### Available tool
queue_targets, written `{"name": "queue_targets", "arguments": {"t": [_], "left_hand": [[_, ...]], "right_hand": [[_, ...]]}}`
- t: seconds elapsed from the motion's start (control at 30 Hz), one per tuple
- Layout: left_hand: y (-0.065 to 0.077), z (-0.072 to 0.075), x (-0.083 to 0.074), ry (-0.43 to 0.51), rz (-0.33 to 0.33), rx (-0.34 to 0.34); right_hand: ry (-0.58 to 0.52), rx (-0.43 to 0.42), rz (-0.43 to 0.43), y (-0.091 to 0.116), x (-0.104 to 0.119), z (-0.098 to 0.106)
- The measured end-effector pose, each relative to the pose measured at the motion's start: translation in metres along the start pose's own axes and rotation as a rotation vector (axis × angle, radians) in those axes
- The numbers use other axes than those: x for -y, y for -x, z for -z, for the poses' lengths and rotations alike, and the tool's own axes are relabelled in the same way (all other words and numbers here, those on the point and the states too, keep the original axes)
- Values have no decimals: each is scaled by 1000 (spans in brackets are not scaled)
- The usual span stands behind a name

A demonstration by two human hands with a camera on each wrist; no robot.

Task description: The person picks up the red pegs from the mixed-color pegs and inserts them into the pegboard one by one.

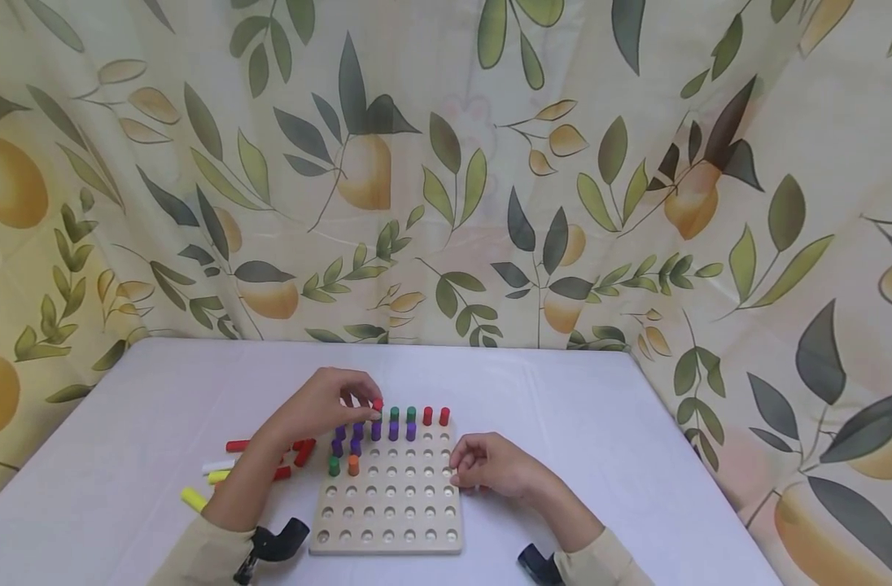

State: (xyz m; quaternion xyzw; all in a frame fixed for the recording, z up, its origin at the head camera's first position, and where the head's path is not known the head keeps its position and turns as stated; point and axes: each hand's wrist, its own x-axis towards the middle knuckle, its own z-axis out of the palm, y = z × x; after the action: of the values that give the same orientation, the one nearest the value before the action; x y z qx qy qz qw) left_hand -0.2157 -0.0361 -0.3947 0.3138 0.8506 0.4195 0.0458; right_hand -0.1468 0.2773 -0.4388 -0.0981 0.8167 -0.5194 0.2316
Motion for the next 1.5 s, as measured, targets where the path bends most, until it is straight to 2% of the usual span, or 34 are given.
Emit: {"name": "queue_targets", "arguments": {"t": [0.4,0.67,0.97,1.3,1.5], "left_hand": [[-9,-17,-3,24,4,33],[-16,-23,-7,49,41,64],[-23,-31,-9,56,-10,67],[-29,-40,-16,94,9,80],[-33,-48,-16,126,-14,93]], "right_hand": [[2,0,-6,0,1,1],[1,3,-3,0,1,1],[-5,14,8,0,1,2],[2,14,2,-1,0,1],[3,15,3,0,1,1]]}}
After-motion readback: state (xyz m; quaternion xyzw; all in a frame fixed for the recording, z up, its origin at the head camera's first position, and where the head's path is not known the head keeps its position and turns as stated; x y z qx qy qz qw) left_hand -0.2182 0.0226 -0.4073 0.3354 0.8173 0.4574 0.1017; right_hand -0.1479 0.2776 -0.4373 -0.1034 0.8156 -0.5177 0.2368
